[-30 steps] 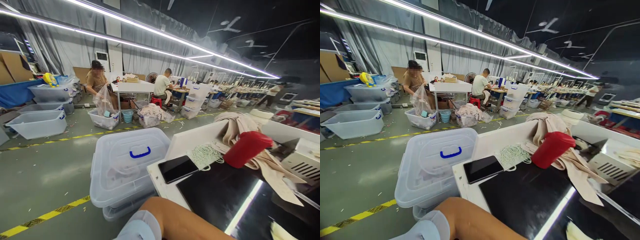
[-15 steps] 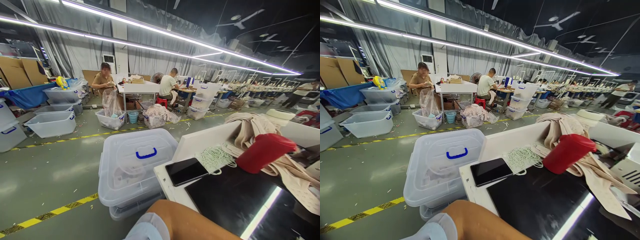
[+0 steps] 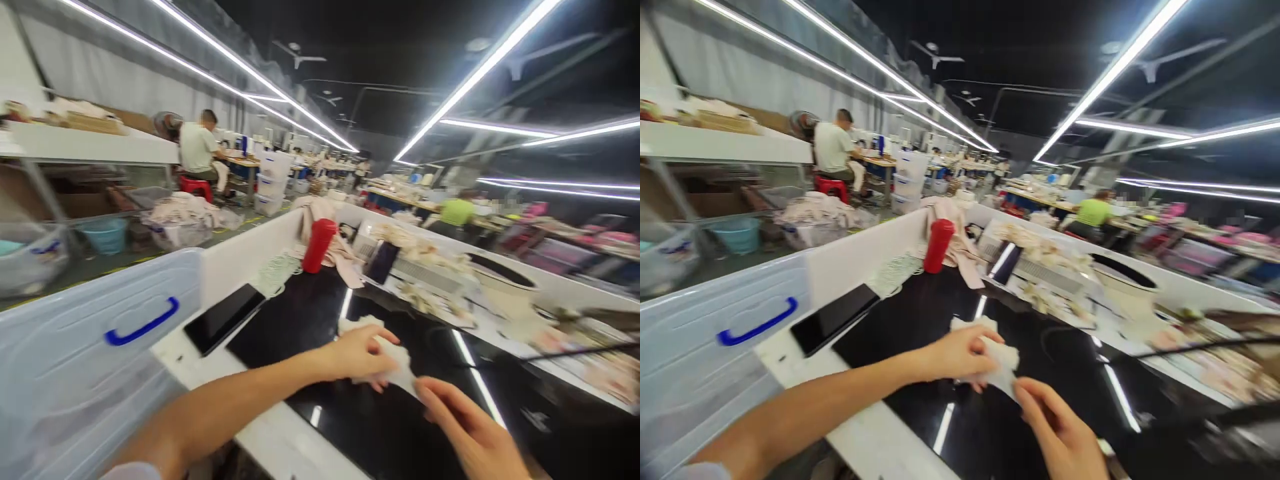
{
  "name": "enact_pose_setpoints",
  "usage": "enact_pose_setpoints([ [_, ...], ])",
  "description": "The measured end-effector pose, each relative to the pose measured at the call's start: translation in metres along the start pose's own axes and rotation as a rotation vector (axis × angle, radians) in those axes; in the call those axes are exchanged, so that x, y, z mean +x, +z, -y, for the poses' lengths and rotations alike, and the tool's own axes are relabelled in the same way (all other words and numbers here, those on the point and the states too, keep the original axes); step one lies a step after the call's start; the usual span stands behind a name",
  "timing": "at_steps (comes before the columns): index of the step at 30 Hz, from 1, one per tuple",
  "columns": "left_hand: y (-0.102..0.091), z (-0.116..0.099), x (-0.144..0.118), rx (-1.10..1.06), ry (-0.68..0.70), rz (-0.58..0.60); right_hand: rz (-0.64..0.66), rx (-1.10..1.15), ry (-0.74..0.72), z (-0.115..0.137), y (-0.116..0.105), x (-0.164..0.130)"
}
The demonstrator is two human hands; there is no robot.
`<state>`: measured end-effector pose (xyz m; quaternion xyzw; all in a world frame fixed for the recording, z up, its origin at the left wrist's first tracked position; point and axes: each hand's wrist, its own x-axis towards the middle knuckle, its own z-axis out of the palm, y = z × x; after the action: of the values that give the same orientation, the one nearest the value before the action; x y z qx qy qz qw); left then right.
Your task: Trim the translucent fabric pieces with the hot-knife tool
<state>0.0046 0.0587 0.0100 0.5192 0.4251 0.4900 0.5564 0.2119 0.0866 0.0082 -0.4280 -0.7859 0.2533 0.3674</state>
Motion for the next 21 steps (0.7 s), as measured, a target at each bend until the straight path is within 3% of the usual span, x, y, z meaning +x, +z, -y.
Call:
enact_pose_setpoints([
  [3,-0.013,0.000,-0.001,0.050,0.044,-0.067,0.069,0.033,0.060,0.007,-0.007,-0.001],
  [9,-0.032,-0.016,0.001,0.264,0.136,-0.192,0.002,0.057,-0.013,0.019,0.019,0.026],
  [16,-0.053,-0.034,0.022,0.605,0.223,-0.239,-0.016,-0.078,-0.140,0.019,0.031,0.052],
  [21,-0.057,-0.028,0.026,0.863,0.247,-0.221,-0.026,-0.244,-0.215,0.013,0.038,0.055],
])
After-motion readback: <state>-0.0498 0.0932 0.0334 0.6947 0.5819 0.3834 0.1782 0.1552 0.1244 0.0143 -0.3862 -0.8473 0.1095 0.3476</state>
